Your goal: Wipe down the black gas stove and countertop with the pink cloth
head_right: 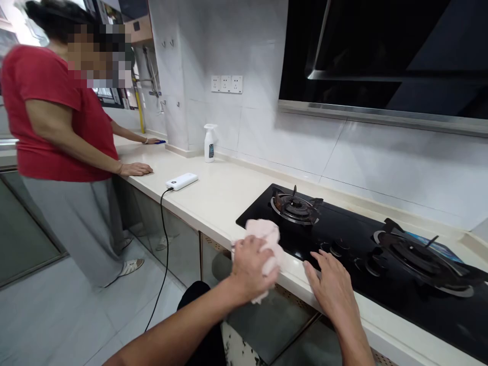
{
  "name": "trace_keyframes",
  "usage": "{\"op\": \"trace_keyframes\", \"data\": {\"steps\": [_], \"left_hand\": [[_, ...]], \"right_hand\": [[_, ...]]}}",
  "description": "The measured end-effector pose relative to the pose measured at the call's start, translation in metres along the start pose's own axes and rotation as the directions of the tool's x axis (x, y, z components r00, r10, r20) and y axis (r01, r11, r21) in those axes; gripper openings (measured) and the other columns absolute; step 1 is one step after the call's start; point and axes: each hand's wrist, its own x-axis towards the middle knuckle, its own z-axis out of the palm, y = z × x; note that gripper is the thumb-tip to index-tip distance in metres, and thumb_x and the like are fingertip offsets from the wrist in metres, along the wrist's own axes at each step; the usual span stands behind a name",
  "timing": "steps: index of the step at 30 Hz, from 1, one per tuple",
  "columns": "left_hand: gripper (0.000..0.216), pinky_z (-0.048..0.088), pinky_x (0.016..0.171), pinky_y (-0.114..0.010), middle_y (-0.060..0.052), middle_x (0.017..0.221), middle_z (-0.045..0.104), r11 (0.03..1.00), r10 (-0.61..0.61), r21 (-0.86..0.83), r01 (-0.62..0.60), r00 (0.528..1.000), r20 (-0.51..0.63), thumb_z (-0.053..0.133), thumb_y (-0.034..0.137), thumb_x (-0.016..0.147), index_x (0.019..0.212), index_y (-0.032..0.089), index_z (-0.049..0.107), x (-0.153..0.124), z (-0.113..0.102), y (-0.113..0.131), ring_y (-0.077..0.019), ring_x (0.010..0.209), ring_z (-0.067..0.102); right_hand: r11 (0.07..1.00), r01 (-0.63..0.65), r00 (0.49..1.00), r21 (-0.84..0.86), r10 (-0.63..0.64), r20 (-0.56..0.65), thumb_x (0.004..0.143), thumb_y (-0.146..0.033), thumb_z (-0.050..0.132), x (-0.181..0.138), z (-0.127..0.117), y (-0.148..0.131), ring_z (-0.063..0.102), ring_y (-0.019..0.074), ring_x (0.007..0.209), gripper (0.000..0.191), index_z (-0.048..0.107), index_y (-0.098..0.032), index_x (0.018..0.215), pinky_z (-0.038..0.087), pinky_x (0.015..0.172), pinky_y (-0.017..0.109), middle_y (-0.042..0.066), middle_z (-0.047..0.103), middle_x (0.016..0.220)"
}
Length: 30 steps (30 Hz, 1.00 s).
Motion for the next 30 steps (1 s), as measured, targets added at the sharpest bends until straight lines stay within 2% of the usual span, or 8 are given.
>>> {"op": "trace_keyframes", "data": {"steps": [4, 8, 11, 14, 18, 22, 26, 30], "left_hand": [[0.039, 0.043, 0.077, -0.053, -0.014, 0.112, 0.07, 0.978, 0.198, -0.082, -0.193, 0.979, 0.055, 0.059, 0.061, 0.092, 0.102, 0.027, 0.075, 0.003, 0.026, 0.051, -0.0332, 0.103, 0.057], [0.037, 0.045, 0.082, -0.051, -0.011, 0.122, 0.07, 0.967, 0.232, -0.117, -0.226, 0.972, 0.035, 0.064, 0.057, 0.09, 0.109, 0.028, 0.075, 0.003, 0.024, 0.041, -0.0321, 0.109, 0.057], [0.034, 0.045, 0.091, -0.05, -0.009, 0.13, 0.069, 0.978, 0.19, -0.077, -0.194, 0.98, -0.055, 0.067, 0.052, 0.088, 0.11, 0.028, 0.074, -0.004, 0.013, -0.004, -0.033, 0.118, 0.055], [0.03, 0.044, 0.096, -0.05, -0.01, 0.127, 0.069, 0.995, 0.095, 0.006, -0.096, 0.977, -0.189, 0.065, 0.047, 0.089, 0.109, 0.027, 0.074, -0.01, -0.001, -0.07, -0.0337, 0.12, 0.055], [0.025, 0.045, 0.096, -0.051, -0.013, 0.128, 0.067, 0.987, -0.042, 0.131, 0.09, 0.944, -0.328, 0.061, 0.04, 0.091, 0.105, 0.023, 0.073, -0.012, -0.029, -0.162, -0.0344, 0.118, 0.054], [0.027, 0.043, 0.103, -0.052, -0.014, 0.136, 0.063, 0.934, -0.218, 0.184, 0.305, 0.898, -0.383, 0.06, 0.037, 0.091, 0.11, 0.023, 0.072, -0.008, -0.056, -0.234, -0.036, 0.127, 0.051], [0.03, 0.04, 0.113, -0.053, -0.017, 0.141, 0.058, 0.911, -0.312, 0.109, 0.398, 0.837, -0.45, 0.057, 0.036, 0.09, 0.112, 0.02, 0.07, -0.004, -0.073, -0.283, -0.0363, 0.131, 0.049], [0.029, 0.036, 0.119, -0.053, -0.017, 0.141, 0.055, 0.925, -0.308, 0.049, 0.377, 0.818, -0.486, 0.055, 0.034, 0.088, 0.11, 0.019, 0.067, 0.0, -0.077, -0.303, -0.034, 0.137, 0.048]], "right_hand": [[0.999, 0.036, 0.999, 0.039, -0.036, -0.006, 0.103, -0.052, 0.035, 0.001, -0.001, 0.009, 0.06, 0.0346, 0.134, 0.054, 0.071, -0.02, 0.127, 0.048, 0.112, 0.059, 0.016, 0.068, 0.139], [0.996, 0.049, 0.999, 0.074, -0.05, 0.011, 0.104, -0.051, 0.031, 0.001, -0.002, 0.015, 0.062, 0.0336, 0.132, 0.056, 0.072, -0.02, 0.124, 0.048, 0.113, 0.058, 0.015, 0.069, 0.137], [0.997, 0.026, 0.999, 0.067, -0.027, 0.022, 0.103, -0.054, 0.033, 0.001, -0.002, 0.015, 0.06, 0.0346, 0.134, 0.057, 0.072, -0.019, 0.126, 0.046, 0.115, 0.058, 0.015, 0.068, 0.138], [0.998, 0.004, 0.999, 0.06, -0.007, 0.037, 0.102, -0.057, 0.034, -0.001, -0.003, 0.013, 0.059, 0.0359, 0.136, 0.058, 0.071, -0.019, 0.128, 0.045, 0.116, 0.06, 0.015, 0.067, 0.14], [0.999, -0.001, 0.999, 0.045, -0.001, 0.052, 0.102, -0.058, 0.033, -0.002, -0.003, 0.014, 0.058, 0.036, 0.137, 0.06, 0.071, -0.019, 0.128, 0.045, 0.116, 0.059, 0.015, 0.067, 0.141], [1.0, 0.01, 0.999, 0.027, -0.011, 0.051, 0.102, -0.06, 0.033, -0.003, -0.004, 0.015, 0.058, 0.0367, 0.136, 0.062, 0.07, -0.018, 0.129, 0.045, 0.116, 0.06, 0.016, 0.067, 0.14], [0.999, 0.025, 0.999, 0.023, -0.026, 0.031, 0.102, -0.061, 0.032, -0.002, -0.005, 0.011, 0.06, 0.0372, 0.134, 0.064, 0.071, -0.016, 0.127, 0.047, 0.115, 0.06, 0.017, 0.068, 0.138], [1.0, 0.024, 1.0, 0.008, -0.025, 0.017, 0.102, -0.06, 0.032, -0.001, -0.004, 0.006, 0.061, 0.037, 0.133, 0.063, 0.071, -0.017, 0.125, 0.048, 0.114, 0.06, 0.017, 0.069, 0.137]]}}
